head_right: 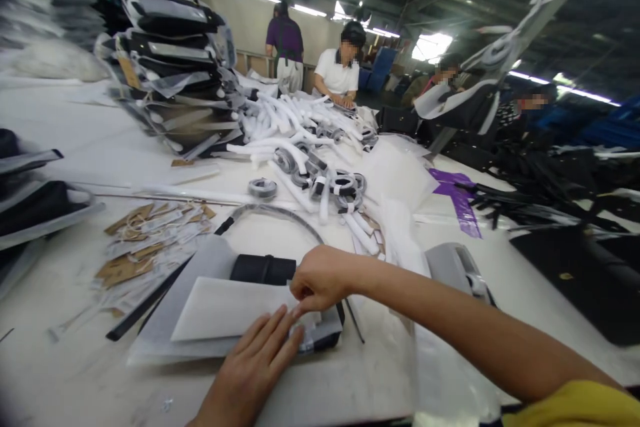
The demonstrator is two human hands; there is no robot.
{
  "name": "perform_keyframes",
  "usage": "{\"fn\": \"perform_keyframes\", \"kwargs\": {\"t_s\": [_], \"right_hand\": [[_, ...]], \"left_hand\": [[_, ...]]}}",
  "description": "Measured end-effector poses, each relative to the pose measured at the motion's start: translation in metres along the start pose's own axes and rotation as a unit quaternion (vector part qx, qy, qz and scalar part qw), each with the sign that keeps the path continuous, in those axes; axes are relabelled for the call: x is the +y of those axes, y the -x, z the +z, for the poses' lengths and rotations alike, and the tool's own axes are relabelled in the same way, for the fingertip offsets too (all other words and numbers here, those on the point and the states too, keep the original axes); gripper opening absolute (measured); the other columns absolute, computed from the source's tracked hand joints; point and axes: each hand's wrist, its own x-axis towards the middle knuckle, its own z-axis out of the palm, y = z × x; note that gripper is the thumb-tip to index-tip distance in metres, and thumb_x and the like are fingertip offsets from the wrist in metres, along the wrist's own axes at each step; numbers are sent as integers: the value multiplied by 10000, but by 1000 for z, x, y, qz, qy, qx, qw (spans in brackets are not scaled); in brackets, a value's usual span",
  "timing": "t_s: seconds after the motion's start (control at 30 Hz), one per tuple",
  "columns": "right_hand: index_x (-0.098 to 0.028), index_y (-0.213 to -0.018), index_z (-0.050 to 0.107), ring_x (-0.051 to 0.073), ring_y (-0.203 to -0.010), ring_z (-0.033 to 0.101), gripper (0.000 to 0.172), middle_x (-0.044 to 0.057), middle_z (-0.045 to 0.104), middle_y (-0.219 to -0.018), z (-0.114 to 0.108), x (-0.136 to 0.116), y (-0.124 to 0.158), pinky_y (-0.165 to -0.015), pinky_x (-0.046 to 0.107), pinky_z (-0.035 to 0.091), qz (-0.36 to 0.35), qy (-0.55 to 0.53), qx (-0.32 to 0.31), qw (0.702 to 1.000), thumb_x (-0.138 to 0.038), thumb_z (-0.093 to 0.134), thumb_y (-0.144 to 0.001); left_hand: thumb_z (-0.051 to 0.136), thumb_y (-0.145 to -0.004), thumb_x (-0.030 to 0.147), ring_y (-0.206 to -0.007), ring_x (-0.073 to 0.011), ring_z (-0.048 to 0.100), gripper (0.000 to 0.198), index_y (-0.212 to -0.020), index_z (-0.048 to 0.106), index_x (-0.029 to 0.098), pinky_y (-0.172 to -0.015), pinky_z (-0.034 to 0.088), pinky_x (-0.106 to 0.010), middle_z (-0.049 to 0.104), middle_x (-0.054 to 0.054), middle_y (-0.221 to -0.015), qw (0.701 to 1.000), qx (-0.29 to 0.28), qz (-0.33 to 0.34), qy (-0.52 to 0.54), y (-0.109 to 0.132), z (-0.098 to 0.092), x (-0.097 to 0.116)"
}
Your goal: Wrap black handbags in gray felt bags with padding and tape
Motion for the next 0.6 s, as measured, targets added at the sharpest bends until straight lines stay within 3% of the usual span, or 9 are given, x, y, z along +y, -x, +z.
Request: {"fn": "perform_keyframes", "kwargs": {"t_s": [0.13,0.27,0.4,0.6], "right_hand": [[-245,-800,749,167,-679,642,134,4,749,-749,2,14,-22,-536,269,262,-1,60,-65,996,-373,716,-824],[-250,-812,760,172,-679,641,204,21,753,-753,2,19,-32,-530,278,238,-9,95,-93,991,-446,713,-842],[-253,-812,766,170,-683,645,224,28,755,-757,-3,16,-41,-524,274,224,-8,126,-118,985,-469,716,-844],[-261,-828,772,162,-687,656,263,12,757,-772,-10,15,-58,-502,261,235,4,141,-173,975,-522,740,-809]], "left_hand": [[379,-1028,253,-1265,-202,557,320,-1229,625,220,-1062,408,-342,631,-46,-1332,1000,9,-2,3,-3,-4,-4],[395,-1023,253,-1278,-210,543,325,-1270,603,220,-1093,362,-340,621,-58,-1339,999,-16,27,-4,-1,-5,-8],[396,-1017,248,-1305,-213,509,326,-1266,606,224,-1115,322,-340,606,-73,-1348,1000,-12,14,13,-1,-4,-9],[377,-1015,266,-1285,-214,505,315,-1188,641,253,-1062,360,-325,553,-5,-1419,1000,-12,15,2,-5,-1,-7]]}}
